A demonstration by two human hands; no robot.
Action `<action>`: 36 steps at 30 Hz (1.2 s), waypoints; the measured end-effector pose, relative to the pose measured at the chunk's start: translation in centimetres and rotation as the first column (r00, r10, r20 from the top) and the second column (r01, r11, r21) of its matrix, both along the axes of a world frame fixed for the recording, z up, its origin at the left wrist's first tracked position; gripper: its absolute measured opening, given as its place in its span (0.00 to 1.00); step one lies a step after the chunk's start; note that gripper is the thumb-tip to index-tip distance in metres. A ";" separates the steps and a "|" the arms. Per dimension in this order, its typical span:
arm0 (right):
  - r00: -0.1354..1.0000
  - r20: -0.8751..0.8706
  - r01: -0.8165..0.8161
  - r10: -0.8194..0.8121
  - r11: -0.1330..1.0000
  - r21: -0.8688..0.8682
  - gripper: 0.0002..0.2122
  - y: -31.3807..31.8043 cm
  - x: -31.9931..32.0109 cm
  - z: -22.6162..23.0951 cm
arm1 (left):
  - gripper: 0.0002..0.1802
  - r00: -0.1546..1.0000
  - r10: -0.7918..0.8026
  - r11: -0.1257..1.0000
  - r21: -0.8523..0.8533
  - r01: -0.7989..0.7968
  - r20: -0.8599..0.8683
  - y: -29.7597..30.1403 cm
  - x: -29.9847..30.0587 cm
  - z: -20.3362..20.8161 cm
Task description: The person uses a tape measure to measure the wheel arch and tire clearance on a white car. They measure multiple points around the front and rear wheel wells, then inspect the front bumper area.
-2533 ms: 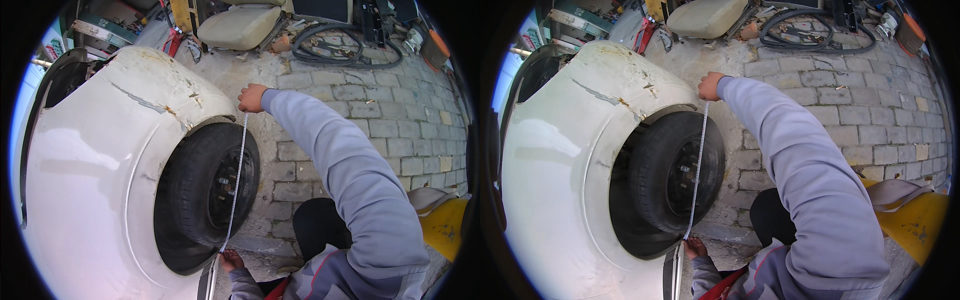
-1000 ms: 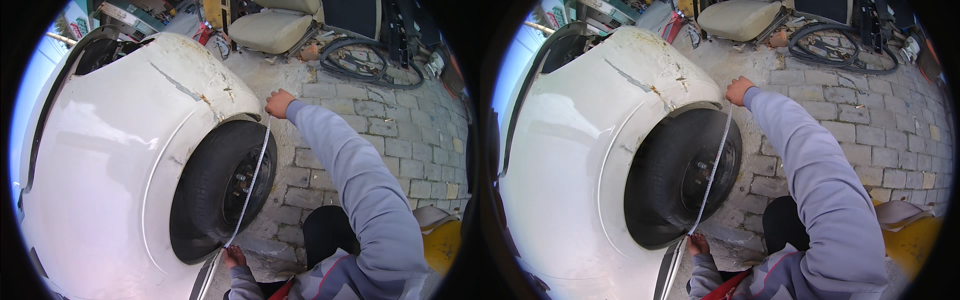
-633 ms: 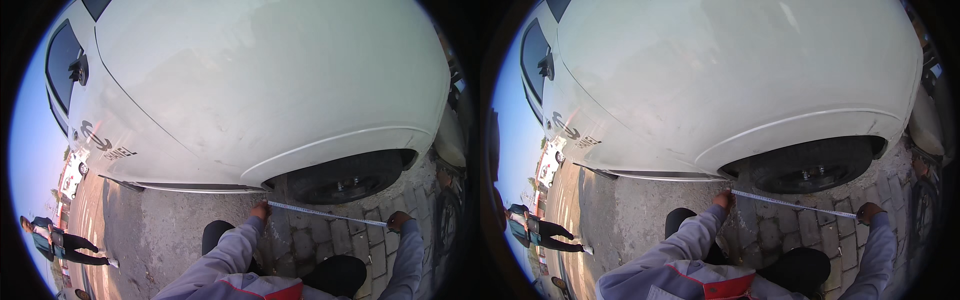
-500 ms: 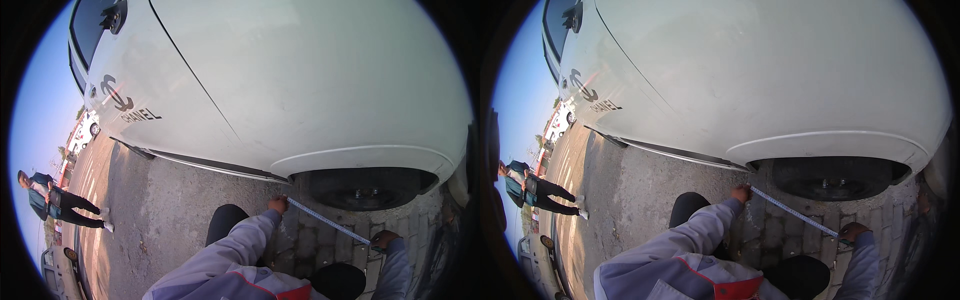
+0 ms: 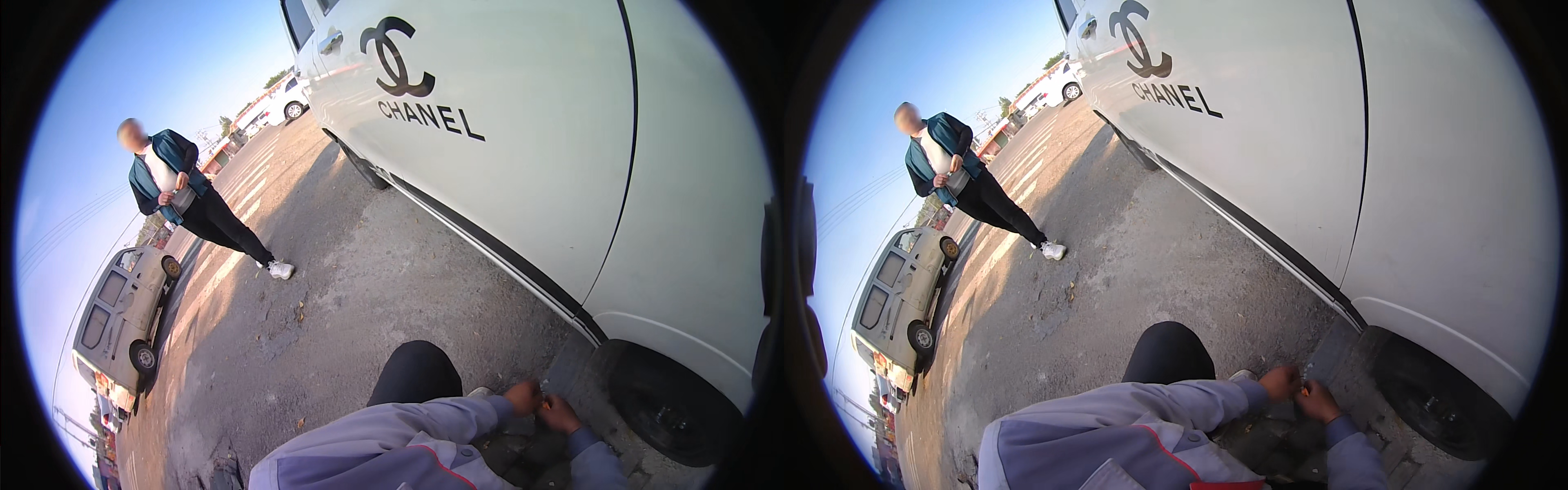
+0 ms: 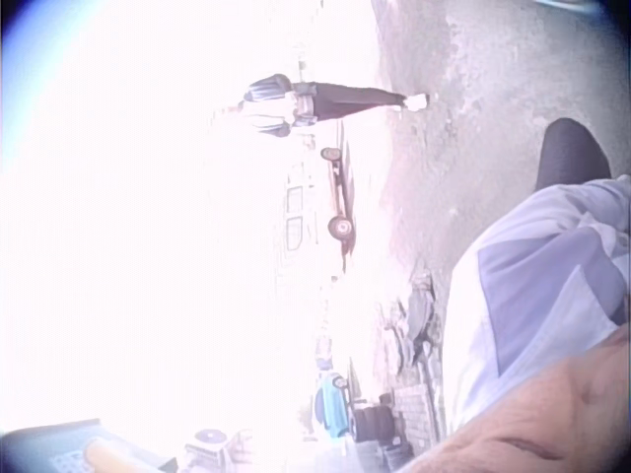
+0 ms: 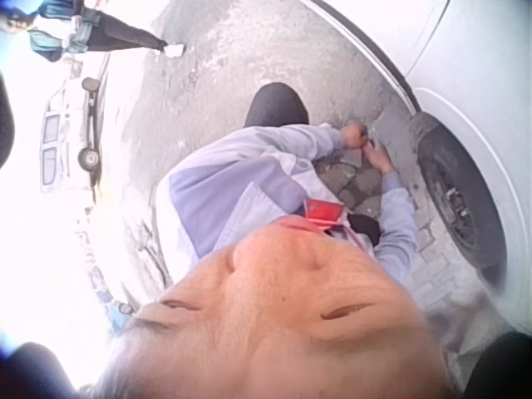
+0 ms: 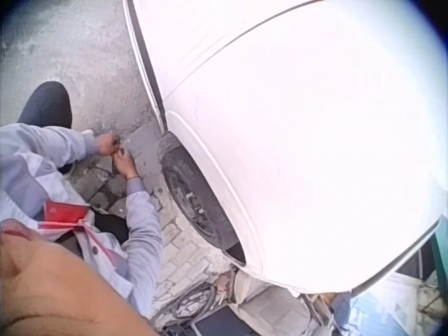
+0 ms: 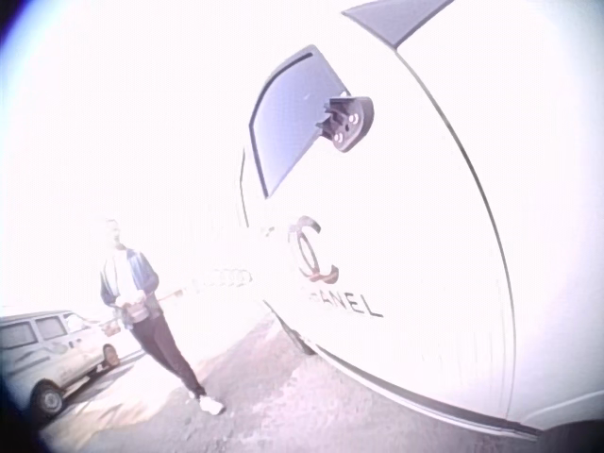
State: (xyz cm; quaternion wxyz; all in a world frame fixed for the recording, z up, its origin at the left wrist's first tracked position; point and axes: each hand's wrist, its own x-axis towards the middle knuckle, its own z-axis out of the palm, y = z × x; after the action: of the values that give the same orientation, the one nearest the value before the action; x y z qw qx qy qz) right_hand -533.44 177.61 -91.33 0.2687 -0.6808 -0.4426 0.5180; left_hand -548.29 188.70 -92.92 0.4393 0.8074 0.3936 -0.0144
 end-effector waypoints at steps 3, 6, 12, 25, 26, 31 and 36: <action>0.999 -0.037 -0.039 0.037 0.998 -0.057 0.31 0.1 -1.8 -2.0 | 0.18 0.976 -0.165 0.986 -0.011 0.165 -0.139 0.8 -2.7 -0.5; 0.995 -0.074 -0.070 0.071 0.997 0.016 0.36 -0.1 -2.9 -2.6 | 0.19 0.944 -0.250 0.967 0.000 0.256 -0.214 1.3 -3.2 -0.5; 0.998 -0.059 -0.002 0.015 0.976 0.220 0.35 1.0 -2.4 0.8 | 0.17 0.880 -0.416 0.890 0.096 0.446 -0.232 2.4 -1.0 2.8; 0.993 0.096 -0.077 0.064 0.987 0.142 0.36 1.8 -2.9 0.6 | 0.16 0.821 -0.532 0.834 0.038 0.550 -0.208 3.2 -1.6 1.1; 0.992 0.106 -0.079 0.065 0.987 0.142 0.36 1.9 -2.8 0.5 | 0.16 0.796 -0.571 0.805 0.055 0.591 -0.200 3.4 -1.5 1.2; 0.987 0.146 -0.089 0.073 0.990 0.113 0.37 2.5 -2.3 0.7 | 0.15 0.810 -0.573 0.813 0.043 0.581 -0.120 3.7 -1.4 1.2; 0.996 0.082 -0.036 0.021 0.982 0.186 0.35 2.8 -2.5 1.6 | 0.14 0.790 -0.613 0.786 0.085 0.613 -0.024 4.8 -1.8 -0.3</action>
State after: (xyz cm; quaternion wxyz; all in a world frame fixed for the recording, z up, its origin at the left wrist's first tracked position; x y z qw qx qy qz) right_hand -535.94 180.39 -89.70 0.3062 -0.6663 -0.5093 0.4504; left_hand -550.04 193.51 -93.20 0.3756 0.9101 0.1096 -0.1367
